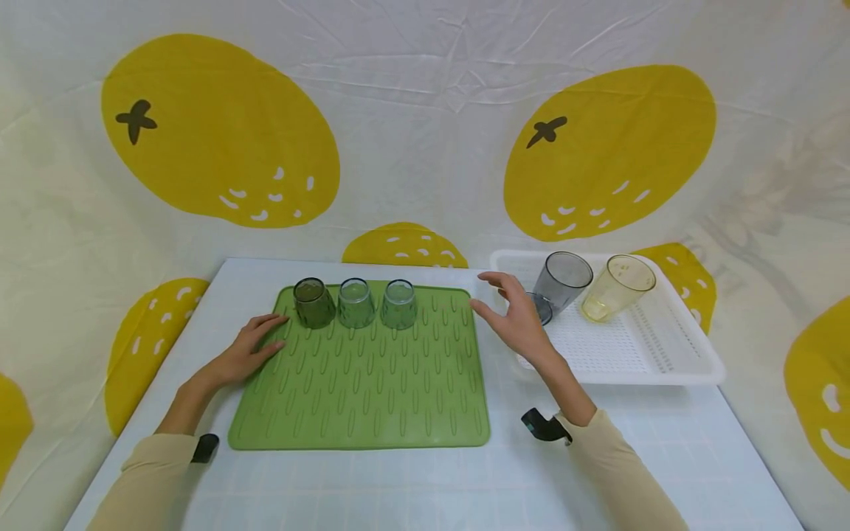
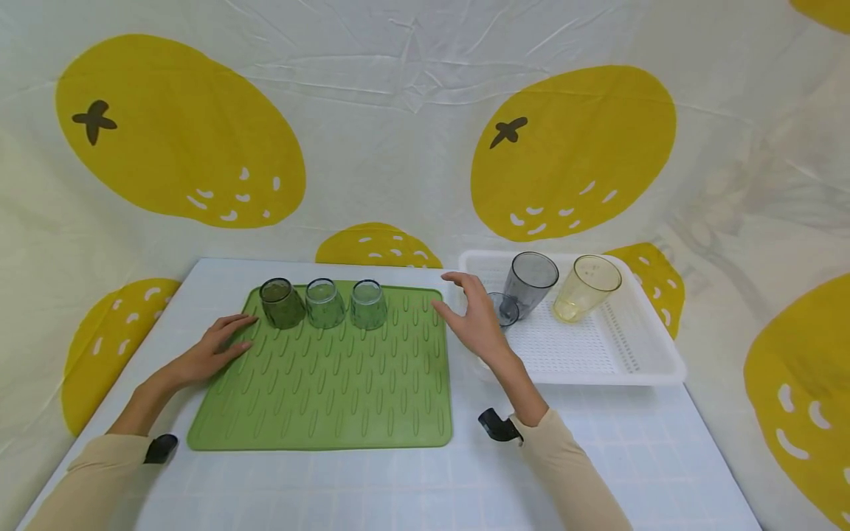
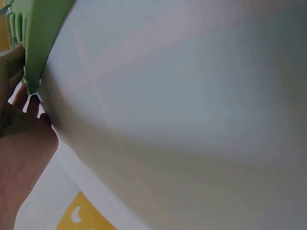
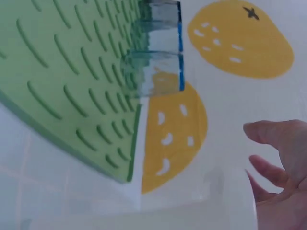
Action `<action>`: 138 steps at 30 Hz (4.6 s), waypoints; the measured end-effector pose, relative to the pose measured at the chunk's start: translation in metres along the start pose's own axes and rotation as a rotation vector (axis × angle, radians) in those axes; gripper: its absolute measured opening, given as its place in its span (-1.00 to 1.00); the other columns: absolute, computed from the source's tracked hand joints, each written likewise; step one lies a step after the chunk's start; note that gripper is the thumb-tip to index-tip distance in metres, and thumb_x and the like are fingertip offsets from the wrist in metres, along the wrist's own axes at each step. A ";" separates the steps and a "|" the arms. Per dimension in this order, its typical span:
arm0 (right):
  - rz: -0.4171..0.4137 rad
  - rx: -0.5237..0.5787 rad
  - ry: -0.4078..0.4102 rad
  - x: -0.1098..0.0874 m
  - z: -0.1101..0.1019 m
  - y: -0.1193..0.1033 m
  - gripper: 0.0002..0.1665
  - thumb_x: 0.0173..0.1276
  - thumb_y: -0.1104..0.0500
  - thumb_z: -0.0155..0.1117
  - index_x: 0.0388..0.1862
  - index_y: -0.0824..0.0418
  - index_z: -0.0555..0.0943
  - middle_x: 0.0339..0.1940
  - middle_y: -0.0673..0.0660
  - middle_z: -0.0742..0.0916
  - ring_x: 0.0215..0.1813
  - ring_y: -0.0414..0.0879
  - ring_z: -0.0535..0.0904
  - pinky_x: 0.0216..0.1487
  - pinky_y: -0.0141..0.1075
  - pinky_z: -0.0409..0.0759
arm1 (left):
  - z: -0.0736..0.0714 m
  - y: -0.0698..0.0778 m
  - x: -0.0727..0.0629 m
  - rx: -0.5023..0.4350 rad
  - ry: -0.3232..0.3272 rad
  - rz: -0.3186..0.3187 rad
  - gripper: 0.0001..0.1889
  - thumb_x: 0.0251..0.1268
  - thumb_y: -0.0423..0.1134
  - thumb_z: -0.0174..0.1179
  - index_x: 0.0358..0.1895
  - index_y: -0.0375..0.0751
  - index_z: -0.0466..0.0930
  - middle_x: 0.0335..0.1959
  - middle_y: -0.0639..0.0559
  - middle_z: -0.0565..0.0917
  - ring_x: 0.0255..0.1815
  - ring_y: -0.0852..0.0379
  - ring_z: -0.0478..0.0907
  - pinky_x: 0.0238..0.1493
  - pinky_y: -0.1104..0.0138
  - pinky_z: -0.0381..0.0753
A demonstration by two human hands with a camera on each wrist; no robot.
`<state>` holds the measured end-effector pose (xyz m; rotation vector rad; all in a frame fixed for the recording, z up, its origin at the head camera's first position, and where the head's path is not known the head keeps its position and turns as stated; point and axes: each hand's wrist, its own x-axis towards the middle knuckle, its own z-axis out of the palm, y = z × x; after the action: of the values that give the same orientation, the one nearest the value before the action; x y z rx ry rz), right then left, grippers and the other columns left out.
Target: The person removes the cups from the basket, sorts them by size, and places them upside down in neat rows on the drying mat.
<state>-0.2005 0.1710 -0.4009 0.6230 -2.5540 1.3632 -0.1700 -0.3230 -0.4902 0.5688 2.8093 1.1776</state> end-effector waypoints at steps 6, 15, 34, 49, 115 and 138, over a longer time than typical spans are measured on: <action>0.008 -0.036 0.059 -0.004 -0.015 0.009 -0.47 0.47 0.26 0.36 0.36 0.36 0.50 0.30 0.31 0.58 0.38 0.26 0.44 0.42 0.10 0.39 | 0.001 -0.001 0.000 -0.004 0.003 -0.006 -0.48 0.54 -0.44 0.12 0.44 -0.59 0.25 0.42 -0.60 0.16 0.43 -0.60 0.06 0.30 -0.46 0.12; 0.013 -0.112 0.105 -0.014 -0.032 0.027 -0.43 0.41 0.29 0.40 0.35 0.41 0.49 0.30 0.35 0.58 0.31 0.28 0.46 0.35 0.16 0.40 | 0.002 -0.001 0.000 0.006 0.010 -0.007 -0.48 0.55 -0.43 0.11 0.44 -0.58 0.25 0.42 -0.60 0.17 0.43 -0.59 0.07 0.30 -0.45 0.11; 0.146 -0.270 -0.040 -0.034 -0.054 0.047 -0.27 0.36 0.24 0.45 0.39 0.52 0.37 0.29 0.54 0.44 0.33 0.44 0.36 0.32 0.28 0.34 | 0.003 -0.005 -0.002 0.007 0.020 -0.011 -0.48 0.54 -0.42 0.13 0.44 -0.55 0.26 0.42 -0.58 0.18 0.43 -0.59 0.08 0.29 -0.45 0.13; 0.192 -0.336 -0.077 -0.038 -0.058 0.043 -0.15 0.27 0.24 0.53 0.42 0.54 0.36 0.34 0.59 0.47 0.38 0.52 0.32 0.35 0.36 0.30 | 0.004 -0.005 0.000 0.006 0.017 -0.017 -0.48 0.56 -0.41 0.12 0.45 -0.55 0.26 0.43 -0.58 0.16 0.43 -0.59 0.06 0.29 -0.45 0.12; 0.426 0.462 -0.340 -0.032 -0.078 0.067 -0.17 0.42 0.30 0.37 0.55 0.32 0.18 0.44 0.28 0.39 0.26 -0.22 0.49 0.09 -0.36 0.59 | 0.004 0.004 -0.002 0.001 0.019 -0.044 -0.49 0.57 -0.40 0.11 0.44 -0.57 0.27 0.43 -0.58 0.16 0.45 -0.58 0.05 0.33 -0.44 0.11; 0.309 0.522 -0.250 -0.021 -0.077 0.028 -0.22 0.40 0.41 0.36 0.51 0.28 0.26 0.35 0.08 0.53 0.25 -0.17 0.57 0.10 -0.35 0.64 | 0.000 0.043 -0.003 0.011 0.106 -0.069 -0.53 0.59 -0.40 0.07 0.40 -0.64 0.30 0.28 -0.60 0.43 0.25 -0.50 0.41 0.20 -0.28 0.46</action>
<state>-0.1972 0.2537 -0.3858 0.5112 -2.5591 2.2248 -0.1536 -0.2964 -0.4607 0.4181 2.8989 1.2144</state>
